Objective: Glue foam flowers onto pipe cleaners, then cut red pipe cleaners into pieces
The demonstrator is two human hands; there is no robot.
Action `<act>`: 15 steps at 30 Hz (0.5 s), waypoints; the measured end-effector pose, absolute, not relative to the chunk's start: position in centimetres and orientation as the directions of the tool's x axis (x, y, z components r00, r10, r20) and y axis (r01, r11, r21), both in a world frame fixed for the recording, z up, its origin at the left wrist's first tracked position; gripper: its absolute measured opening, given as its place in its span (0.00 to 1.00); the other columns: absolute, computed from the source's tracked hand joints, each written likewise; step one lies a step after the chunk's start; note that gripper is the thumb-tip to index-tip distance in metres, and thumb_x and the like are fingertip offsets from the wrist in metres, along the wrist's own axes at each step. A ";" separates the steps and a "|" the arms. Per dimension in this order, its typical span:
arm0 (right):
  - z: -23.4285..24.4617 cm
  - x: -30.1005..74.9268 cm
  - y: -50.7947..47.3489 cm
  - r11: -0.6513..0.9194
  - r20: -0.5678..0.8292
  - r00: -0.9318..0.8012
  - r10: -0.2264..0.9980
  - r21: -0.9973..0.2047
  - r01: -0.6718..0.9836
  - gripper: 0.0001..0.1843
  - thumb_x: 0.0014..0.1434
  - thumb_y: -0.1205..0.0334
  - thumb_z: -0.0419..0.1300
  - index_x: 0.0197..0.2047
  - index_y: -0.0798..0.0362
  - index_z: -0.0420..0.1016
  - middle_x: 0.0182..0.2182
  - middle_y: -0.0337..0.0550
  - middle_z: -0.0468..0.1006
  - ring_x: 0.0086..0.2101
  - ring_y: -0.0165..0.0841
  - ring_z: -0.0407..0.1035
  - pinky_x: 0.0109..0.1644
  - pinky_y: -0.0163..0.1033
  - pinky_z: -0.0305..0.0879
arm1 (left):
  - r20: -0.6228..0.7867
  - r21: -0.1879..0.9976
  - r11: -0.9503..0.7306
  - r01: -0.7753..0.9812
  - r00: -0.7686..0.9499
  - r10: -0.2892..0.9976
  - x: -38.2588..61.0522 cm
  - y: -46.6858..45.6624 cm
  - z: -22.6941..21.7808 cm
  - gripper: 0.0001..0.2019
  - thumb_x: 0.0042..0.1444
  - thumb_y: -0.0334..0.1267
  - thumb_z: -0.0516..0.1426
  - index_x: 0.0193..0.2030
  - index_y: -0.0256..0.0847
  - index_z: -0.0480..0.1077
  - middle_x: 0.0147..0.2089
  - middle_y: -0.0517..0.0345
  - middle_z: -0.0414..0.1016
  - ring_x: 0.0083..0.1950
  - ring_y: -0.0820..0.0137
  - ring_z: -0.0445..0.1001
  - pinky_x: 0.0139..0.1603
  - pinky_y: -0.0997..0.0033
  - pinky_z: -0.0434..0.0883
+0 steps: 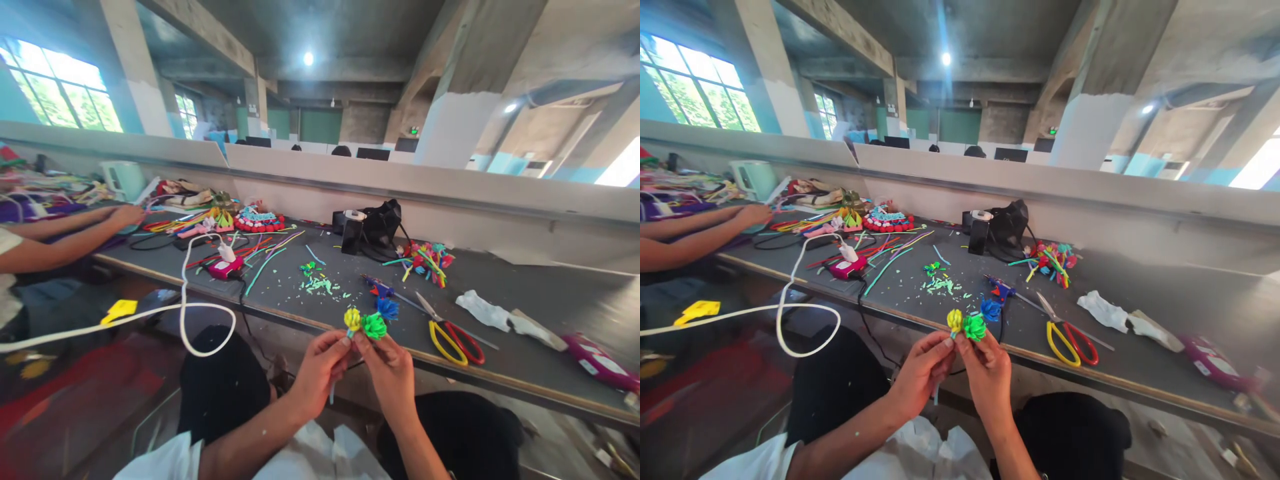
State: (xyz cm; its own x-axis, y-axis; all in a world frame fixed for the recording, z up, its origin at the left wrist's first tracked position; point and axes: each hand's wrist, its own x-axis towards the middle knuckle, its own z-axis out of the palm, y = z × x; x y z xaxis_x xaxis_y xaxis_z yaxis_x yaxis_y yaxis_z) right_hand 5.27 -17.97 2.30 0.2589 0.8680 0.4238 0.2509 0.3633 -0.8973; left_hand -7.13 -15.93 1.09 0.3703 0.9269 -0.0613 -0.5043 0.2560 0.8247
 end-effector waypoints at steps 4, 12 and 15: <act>1.1 4.2 -18.3 0.415 0.487 0.266 0.832 -0.864 0.284 0.10 0.60 0.56 0.61 0.37 0.50 0.83 0.33 0.43 0.80 0.36 0.35 0.73 0.41 0.36 0.68 | -0.019 0.774 0.214 -0.596 0.316 0.949 -8.2 -15.2 0.8 0.10 0.53 0.42 0.64 0.32 0.35 0.74 0.18 0.70 0.51 0.20 0.82 0.45 0.21 0.78 0.45; -10.6 -1.1 -18.7 0.214 0.199 -0.080 0.977 -0.928 0.303 0.17 0.57 0.51 0.57 0.26 0.49 0.82 0.22 0.40 0.78 0.25 0.34 0.72 0.31 0.36 0.68 | 0.167 0.710 -0.006 -0.704 0.160 0.973 -11.9 -7.4 0.2 0.12 0.48 0.41 0.67 0.32 0.35 0.74 0.20 0.69 0.55 0.20 0.83 0.48 0.21 0.81 0.48; -14.8 -1.5 -19.2 0.181 0.129 -0.176 0.976 -0.929 0.322 0.20 0.51 0.49 0.59 0.12 0.47 0.71 0.12 0.34 0.70 0.17 0.32 0.67 0.21 0.35 0.61 | 0.165 0.727 -0.010 -0.687 0.160 0.973 -12.3 -5.7 -0.2 0.12 0.48 0.41 0.67 0.32 0.33 0.74 0.20 0.68 0.56 0.20 0.84 0.47 0.21 0.81 0.46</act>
